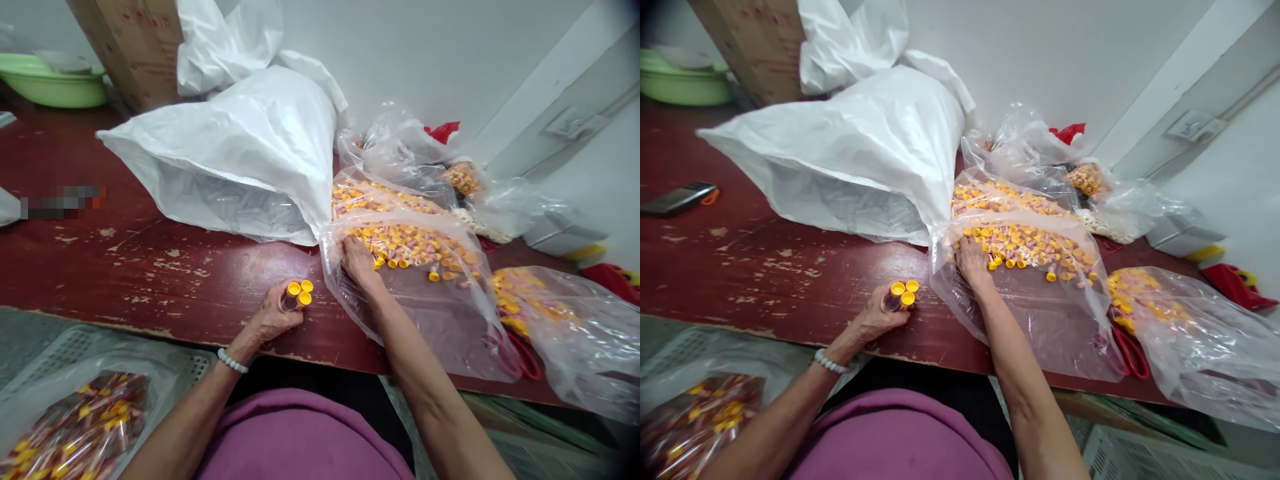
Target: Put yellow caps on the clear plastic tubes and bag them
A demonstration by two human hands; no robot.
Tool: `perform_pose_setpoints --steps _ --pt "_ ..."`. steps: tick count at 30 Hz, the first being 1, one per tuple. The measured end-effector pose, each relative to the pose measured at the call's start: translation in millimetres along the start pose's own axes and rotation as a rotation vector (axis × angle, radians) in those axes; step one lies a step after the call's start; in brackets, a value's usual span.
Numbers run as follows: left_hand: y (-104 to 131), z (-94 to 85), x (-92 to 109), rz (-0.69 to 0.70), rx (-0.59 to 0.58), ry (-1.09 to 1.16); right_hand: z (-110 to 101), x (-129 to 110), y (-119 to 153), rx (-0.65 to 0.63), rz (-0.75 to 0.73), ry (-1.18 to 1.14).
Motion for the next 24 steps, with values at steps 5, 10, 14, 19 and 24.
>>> perform_pose_setpoints --steps 5,10,14,19,24 --pt "0.2 -1.2 2.8 0.03 0.011 -0.044 -9.9 7.5 12.8 0.0 0.009 -0.051" --pt "0.2 -1.4 5.6 0.037 0.006 -0.065 -65.2 3.9 62.2 0.286 0.144 -0.667" --pt "0.3 -0.8 7.7 0.054 -0.005 -0.077 -90.0 -71.2 105.3 0.253 -0.13 -0.887" --pt "-0.7 -4.0 11.3 0.148 0.03 -0.077 -90.8 -132.4 132.4 0.252 -0.476 -0.636" --pt "-1.3 -6.4 8.8 0.131 0.045 -0.06 -97.2 -124.6 132.4 0.273 -0.483 -0.58"
Point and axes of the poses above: each hand's wrist, its own y-axis away from the middle knuckle, its own z-axis out of the palm, x = y × z, the point moved 10 cm from there along -y, towards the middle knuckle, and after that the axes turned 4 degrees about x, right-handed, at the moved point
